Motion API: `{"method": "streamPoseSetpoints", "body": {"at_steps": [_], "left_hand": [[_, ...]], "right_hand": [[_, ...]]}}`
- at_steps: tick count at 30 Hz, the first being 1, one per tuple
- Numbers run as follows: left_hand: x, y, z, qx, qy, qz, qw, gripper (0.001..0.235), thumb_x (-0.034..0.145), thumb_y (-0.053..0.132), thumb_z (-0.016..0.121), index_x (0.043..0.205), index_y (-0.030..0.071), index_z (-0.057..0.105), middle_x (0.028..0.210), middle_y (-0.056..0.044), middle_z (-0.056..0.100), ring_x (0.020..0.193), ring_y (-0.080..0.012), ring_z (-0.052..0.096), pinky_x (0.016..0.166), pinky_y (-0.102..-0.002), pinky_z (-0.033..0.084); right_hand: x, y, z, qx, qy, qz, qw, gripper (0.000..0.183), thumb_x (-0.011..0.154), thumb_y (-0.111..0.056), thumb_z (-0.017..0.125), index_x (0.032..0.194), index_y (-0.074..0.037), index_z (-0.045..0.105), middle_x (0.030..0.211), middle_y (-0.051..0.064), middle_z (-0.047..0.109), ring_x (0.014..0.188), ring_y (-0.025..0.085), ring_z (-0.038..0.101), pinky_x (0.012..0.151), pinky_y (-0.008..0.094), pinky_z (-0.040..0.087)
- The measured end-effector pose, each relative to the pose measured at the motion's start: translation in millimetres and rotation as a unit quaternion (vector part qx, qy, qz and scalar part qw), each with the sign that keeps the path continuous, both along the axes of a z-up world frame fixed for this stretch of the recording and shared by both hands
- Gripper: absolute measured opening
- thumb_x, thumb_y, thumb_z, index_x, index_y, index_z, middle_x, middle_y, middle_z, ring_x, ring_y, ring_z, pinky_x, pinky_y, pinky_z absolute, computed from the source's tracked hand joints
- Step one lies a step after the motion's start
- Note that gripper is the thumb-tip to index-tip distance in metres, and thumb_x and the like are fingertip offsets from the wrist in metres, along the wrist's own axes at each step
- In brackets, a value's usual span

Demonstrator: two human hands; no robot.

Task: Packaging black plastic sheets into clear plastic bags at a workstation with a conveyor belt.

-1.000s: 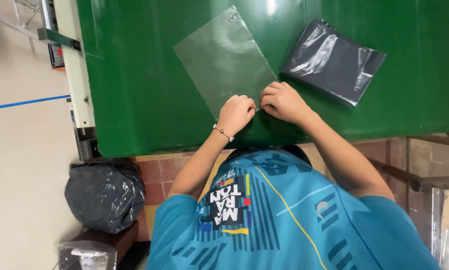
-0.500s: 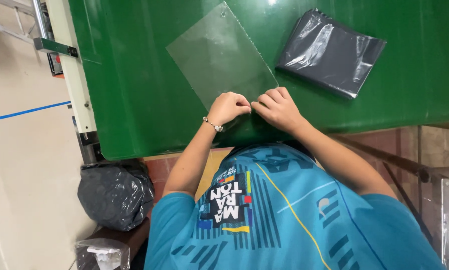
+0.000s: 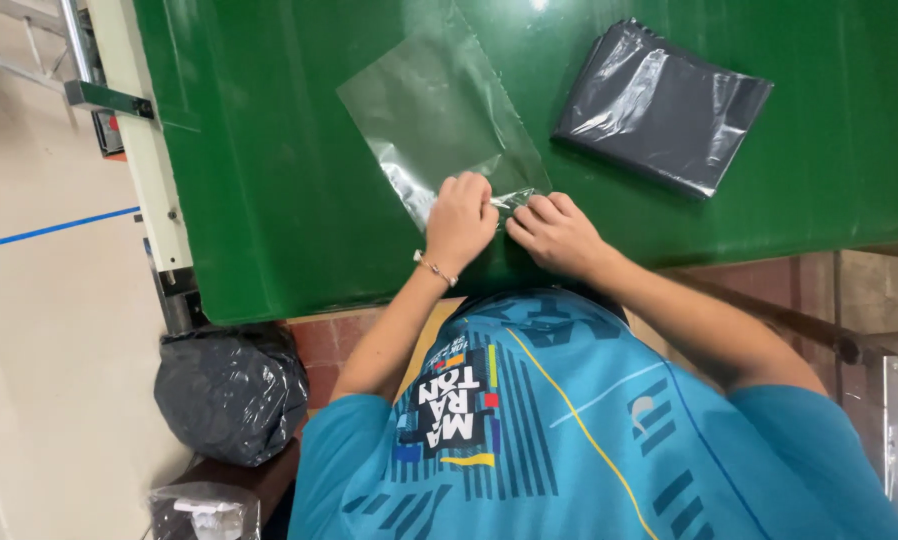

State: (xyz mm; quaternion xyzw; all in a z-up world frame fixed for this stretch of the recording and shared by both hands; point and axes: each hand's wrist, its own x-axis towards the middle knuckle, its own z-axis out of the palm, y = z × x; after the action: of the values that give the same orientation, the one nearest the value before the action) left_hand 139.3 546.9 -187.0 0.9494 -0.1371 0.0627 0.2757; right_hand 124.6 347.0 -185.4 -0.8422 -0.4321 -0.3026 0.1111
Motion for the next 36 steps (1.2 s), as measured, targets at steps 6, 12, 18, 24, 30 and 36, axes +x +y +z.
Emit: {"method": "streamPoseSetpoints", "body": {"at_steps": [6,12,18,24,30,36], "left_hand": [[-19.5,-11.3,-31.8,0.099,-0.236,-0.024,0.966,0.015,0.095,0.012,0.052,0.107,0.016,0.060,0.112,-0.001,0.065,0.120,-0.0225,0.062,0.091,-0.033,0.052],[-19.5,-27.4,-17.5,0.065,-0.121,0.008,0.990,0.020,0.083,0.011,0.070,0.101,0.019,0.065,0.109,0.007,0.068,0.115,-0.0226,0.058,0.074,-0.040,0.053],[-5.9,-60.2,6.0,0.073,-0.155,0.076,0.982,0.005,0.094,0.022,0.068,0.092,0.022,0.063,0.101,0.007,0.063,0.096,-0.0231,0.056,0.056,-0.039,0.049],[21.7,-83.7,-46.1,0.098,-0.186,0.086,0.974,0.009,0.091,0.023,0.063,0.090,0.023,0.054,0.084,0.004,0.045,0.082,-0.0197,0.055,0.062,-0.032,0.050],[51.6,-106.1,-86.6,0.054,-0.151,0.082,0.984,0.015,0.086,0.021,0.067,0.095,0.019,0.054,0.086,0.002,0.045,0.083,-0.0230,0.055,0.066,-0.036,0.052],[37.8,-107.9,-46.7,0.088,-0.046,0.081,0.992,0.029,0.084,0.027,0.073,0.111,0.026,0.061,0.097,0.005,0.051,0.099,-0.0211,0.055,0.069,-0.038,0.055]], "right_hand": [[38.3,-43.8,34.8,0.095,0.144,0.048,0.984,0.022,0.093,-0.019,0.049,0.078,-0.024,0.064,0.073,-0.004,0.056,0.080,0.020,0.062,0.075,0.038,0.052],[154.9,-199.1,14.3,-0.035,0.458,-0.363,0.811,0.096,0.077,-0.045,0.093,0.145,0.006,0.048,0.140,0.028,0.048,0.121,0.051,0.048,0.095,0.063,0.043],[196.3,-174.4,66.5,-0.134,0.677,-0.446,0.570,0.098,0.067,-0.047,0.094,0.135,0.012,0.056,0.130,0.026,0.064,0.112,0.047,0.065,0.084,0.057,0.054],[193.4,-218.7,-2.1,-0.162,0.655,-0.346,0.652,0.086,0.061,-0.070,0.086,0.114,-0.002,0.079,0.112,0.026,0.078,0.109,0.045,0.072,0.088,0.056,0.058],[135.3,-257.7,26.7,0.029,0.736,-0.290,0.611,0.055,0.078,-0.032,0.087,0.123,-0.002,0.075,0.098,0.028,0.075,0.088,0.039,0.072,0.074,0.052,0.057],[16.8,-275.7,65.8,0.266,0.761,-0.281,0.520,0.050,0.085,-0.007,0.079,0.133,-0.007,0.069,0.095,0.021,0.072,0.077,0.030,0.067,0.063,0.043,0.057]]}}
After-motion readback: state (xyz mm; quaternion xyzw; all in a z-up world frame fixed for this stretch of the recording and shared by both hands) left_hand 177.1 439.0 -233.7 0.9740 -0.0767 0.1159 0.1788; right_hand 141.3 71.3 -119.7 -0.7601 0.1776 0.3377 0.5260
